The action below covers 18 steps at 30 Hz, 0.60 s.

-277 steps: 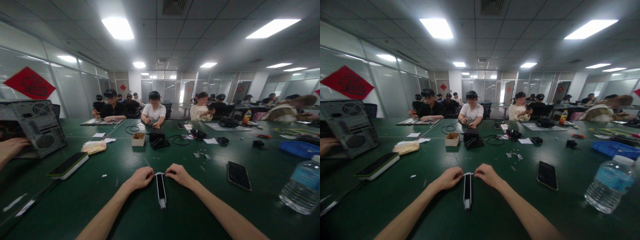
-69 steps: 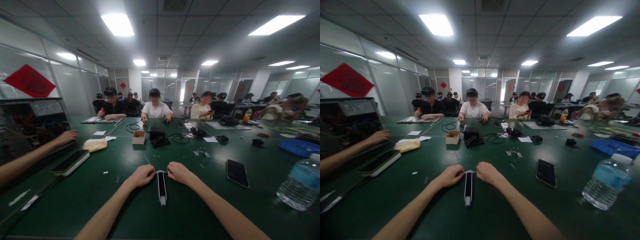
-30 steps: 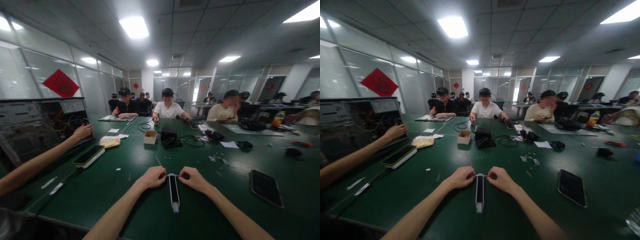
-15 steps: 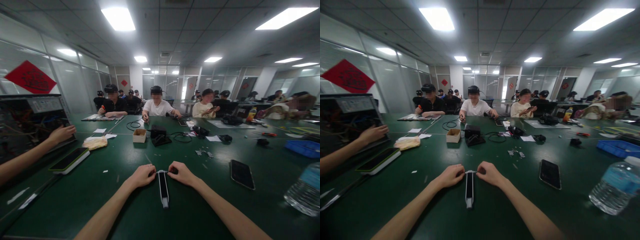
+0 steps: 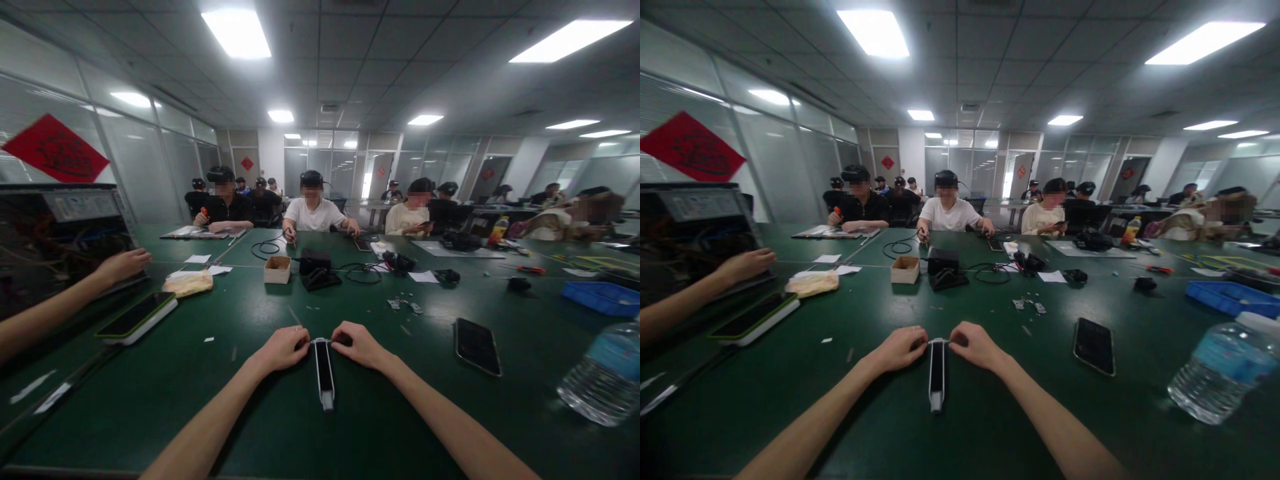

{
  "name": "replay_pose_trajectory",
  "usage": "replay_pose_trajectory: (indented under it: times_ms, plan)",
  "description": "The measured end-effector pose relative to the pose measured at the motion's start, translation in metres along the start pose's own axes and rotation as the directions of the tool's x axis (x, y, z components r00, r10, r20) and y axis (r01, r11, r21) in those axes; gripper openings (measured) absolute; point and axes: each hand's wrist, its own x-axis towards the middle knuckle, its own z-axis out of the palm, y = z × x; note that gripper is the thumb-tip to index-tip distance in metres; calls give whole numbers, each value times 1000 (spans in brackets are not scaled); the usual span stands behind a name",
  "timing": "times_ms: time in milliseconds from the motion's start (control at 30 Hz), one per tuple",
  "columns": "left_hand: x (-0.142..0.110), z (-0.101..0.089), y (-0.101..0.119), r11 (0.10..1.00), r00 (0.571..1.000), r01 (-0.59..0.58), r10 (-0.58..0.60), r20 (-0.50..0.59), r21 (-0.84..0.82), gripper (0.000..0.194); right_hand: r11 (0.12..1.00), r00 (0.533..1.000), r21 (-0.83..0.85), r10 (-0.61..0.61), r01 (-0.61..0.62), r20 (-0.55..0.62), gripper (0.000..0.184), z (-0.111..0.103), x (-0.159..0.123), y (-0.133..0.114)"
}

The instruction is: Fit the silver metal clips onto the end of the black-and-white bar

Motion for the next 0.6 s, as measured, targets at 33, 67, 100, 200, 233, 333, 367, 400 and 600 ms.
replay_pose_trajectory:
  times_ms: [33,67,100,200,233,333,367,400,600]
  plan:
    - [0,0,0,1000,1000,0,0,2,-3,15,1000,1000,-3,-4,4,2,10,0,0,-1]
    - [0,0,0,1000,1000,-1,1,1,-7,15,1000,1000,-6,-9,9,4,10,0,0,-1]
    - [0,0,0,1000,1000,-2,2,-1,-10,15,1000,1000,-8,-11,12,5,10,0,0,-2]
    - [0,-1,1,1000,1000,-3,2,-6,-17,15,1000,1000,-5,-13,13,16,11,-1,0,-5]
    - [-1,-1,1,1000,1000,-1,1,-4,-19,15,1000,1000,-6,-13,13,19,12,-1,0,-6]
    - [0,0,0,1000,1000,10,-10,5,-15,15,1000,1000,-15,-12,12,22,12,1,1,-7]
    - [0,1,-1,1000,1000,11,-11,5,-13,15,1000,1000,-18,-14,14,19,12,2,1,-7]
    - [0,2,-1,1000,1000,7,-7,2,-11,14,1000,1000,-19,-19,19,14,12,3,1,-7]
    - [1,3,-2,1000,1000,-9,9,-12,9,13,999,999,-15,-41,41,-7,11,7,2,-1]
